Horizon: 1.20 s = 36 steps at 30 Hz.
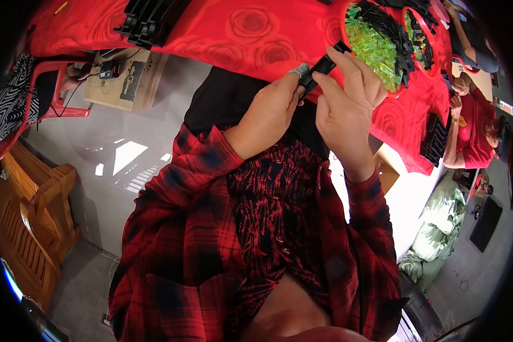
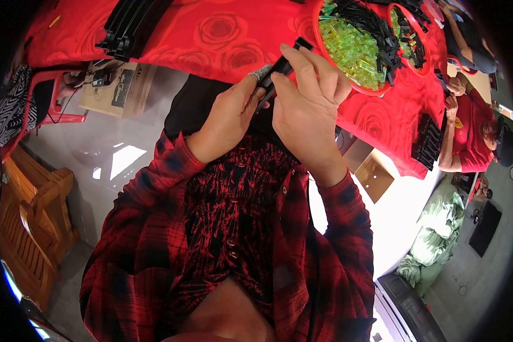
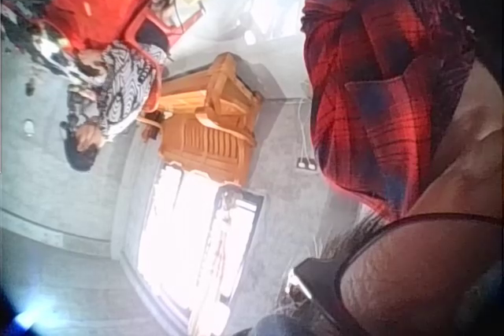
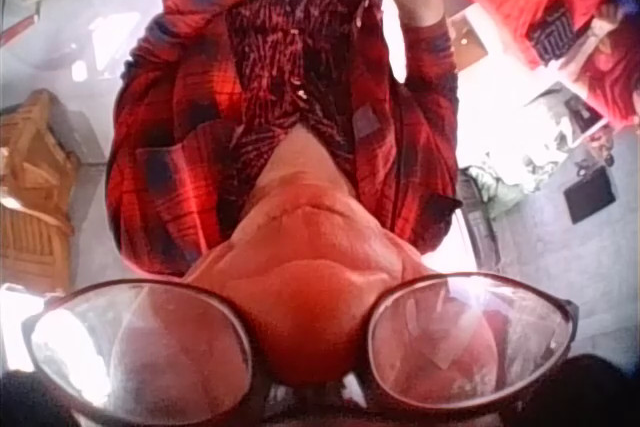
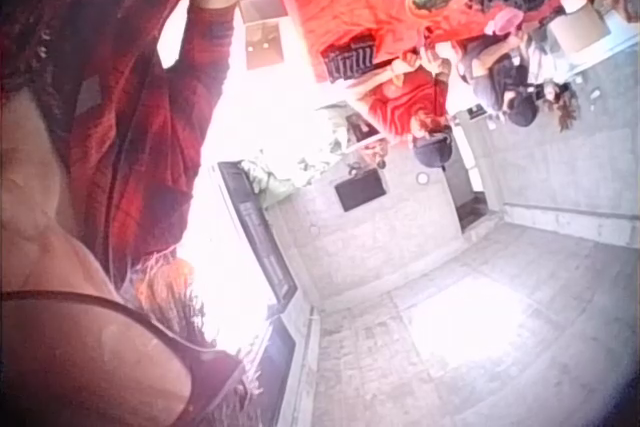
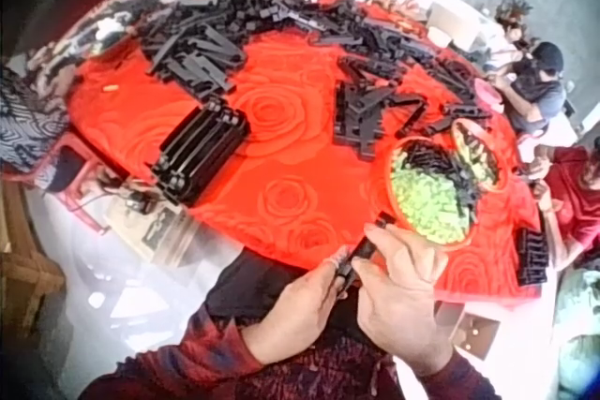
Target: The person assembles plastic components by inserting small plastic pieces into the slots of black plastic frames by hand and setting the finished pieces onto the table.
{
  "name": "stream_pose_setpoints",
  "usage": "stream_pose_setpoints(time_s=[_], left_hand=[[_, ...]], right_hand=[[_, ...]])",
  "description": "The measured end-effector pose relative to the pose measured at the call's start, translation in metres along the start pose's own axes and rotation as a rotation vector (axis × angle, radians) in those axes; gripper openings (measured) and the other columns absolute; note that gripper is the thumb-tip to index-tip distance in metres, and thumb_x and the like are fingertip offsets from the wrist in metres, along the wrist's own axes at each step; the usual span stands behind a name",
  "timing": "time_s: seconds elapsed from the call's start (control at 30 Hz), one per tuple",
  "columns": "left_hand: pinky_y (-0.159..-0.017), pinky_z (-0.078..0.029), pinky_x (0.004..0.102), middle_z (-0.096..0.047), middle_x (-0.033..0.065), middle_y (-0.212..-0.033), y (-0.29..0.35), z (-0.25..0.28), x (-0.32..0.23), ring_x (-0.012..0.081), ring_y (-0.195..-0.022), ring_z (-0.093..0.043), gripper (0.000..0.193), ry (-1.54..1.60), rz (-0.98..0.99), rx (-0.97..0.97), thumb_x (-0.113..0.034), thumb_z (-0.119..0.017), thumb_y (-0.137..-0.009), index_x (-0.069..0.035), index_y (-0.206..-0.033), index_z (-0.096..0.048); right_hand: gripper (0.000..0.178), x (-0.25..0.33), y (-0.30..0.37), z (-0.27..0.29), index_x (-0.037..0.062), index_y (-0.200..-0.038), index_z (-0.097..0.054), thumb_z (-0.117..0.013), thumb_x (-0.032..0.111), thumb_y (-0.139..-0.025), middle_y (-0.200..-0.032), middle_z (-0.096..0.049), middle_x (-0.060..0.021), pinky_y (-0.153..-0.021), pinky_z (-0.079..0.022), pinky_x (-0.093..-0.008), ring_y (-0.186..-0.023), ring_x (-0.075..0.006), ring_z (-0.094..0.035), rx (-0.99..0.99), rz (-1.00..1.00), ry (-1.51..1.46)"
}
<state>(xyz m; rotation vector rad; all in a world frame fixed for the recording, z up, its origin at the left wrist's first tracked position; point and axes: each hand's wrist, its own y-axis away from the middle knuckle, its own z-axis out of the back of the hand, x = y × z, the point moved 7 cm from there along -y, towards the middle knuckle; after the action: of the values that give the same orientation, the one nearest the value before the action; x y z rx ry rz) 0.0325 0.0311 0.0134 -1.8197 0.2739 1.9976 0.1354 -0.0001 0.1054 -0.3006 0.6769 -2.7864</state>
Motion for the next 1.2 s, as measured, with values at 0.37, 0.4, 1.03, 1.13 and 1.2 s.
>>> stream_pose_setpoints(time_s=[0.37, 0.4, 1.03, 1.13, 1.2], left_hand=[[-0.064, -0.051, 0.04, -0.059, 0.0218, -0.078, 0.0, -0.001, 0.008, 0.0332, -0.068, -0.062, 0.012, -0.123, -0.003, 0.071, -0.007, -0.059, -0.101, 0.002, -0.105, -0.052], [-0.064, -0.051, 0.04, -0.059, 0.0218, -0.078, -0.001, -0.001, 0.006, 0.0332, -0.068, -0.062, 0.012, -0.122, -0.002, 0.072, -0.007, -0.059, -0.101, 0.002, -0.105, -0.052], [-0.061, -0.048, 0.0439, -0.06, 0.0232, -0.076, 0.002, 0.0, 0.003, 0.0399, -0.07, -0.064, 0.017, -0.215, 0.034, 0.096, -0.012, -0.057, -0.103, 0.001, -0.097, -0.048], [-0.061, -0.048, 0.0444, -0.058, 0.0236, -0.075, 0.002, 0.002, 0.003, 0.0408, -0.07, -0.062, 0.017, -0.221, -0.012, 0.072, -0.012, -0.058, -0.102, 0.001, -0.098, -0.047], [-0.06, -0.047, 0.0445, -0.058, 0.0237, -0.074, 0.002, 0.003, 0.003, 0.0412, -0.07, -0.062, 0.017, -0.208, -0.015, 0.066, -0.012, -0.058, -0.102, 0.0, -0.098, -0.047]], right_hand=[[0.023, -0.013, 0.006, -0.018, 0.0005, -0.094, -0.075, -0.062, -0.001, -0.075, -0.126, -0.066, -0.0101, -0.1, -0.035, -0.0456, -0.119, -0.0318, -0.055, 0.125, -0.079, -0.097], [0.023, -0.013, 0.006, -0.017, 0.0005, -0.094, -0.075, -0.062, -0.001, -0.075, -0.126, -0.066, -0.0101, -0.1, -0.035, -0.0456, -0.119, -0.0318, -0.055, 0.126, -0.081, -0.097], [0.023, -0.003, -0.002, -0.008, -0.0005, -0.092, -0.068, -0.06, -0.007, -0.072, -0.122, -0.064, -0.0157, -0.093, -0.045, -0.0459, -0.108, -0.0364, -0.058, 0.074, -0.021, -0.122], [0.024, -0.005, 0.0, -0.012, -0.0014, -0.092, -0.068, -0.059, -0.008, -0.071, -0.123, -0.063, -0.016, -0.092, -0.046, -0.0458, -0.108, -0.0366, -0.058, 0.091, -0.009, -0.15], [0.025, -0.006, 0.001, -0.012, -0.0018, -0.092, -0.068, -0.059, -0.009, -0.071, -0.123, -0.063, -0.0159, -0.091, -0.046, -0.0455, -0.108, -0.0365, -0.057, 0.083, -0.017, -0.194]])
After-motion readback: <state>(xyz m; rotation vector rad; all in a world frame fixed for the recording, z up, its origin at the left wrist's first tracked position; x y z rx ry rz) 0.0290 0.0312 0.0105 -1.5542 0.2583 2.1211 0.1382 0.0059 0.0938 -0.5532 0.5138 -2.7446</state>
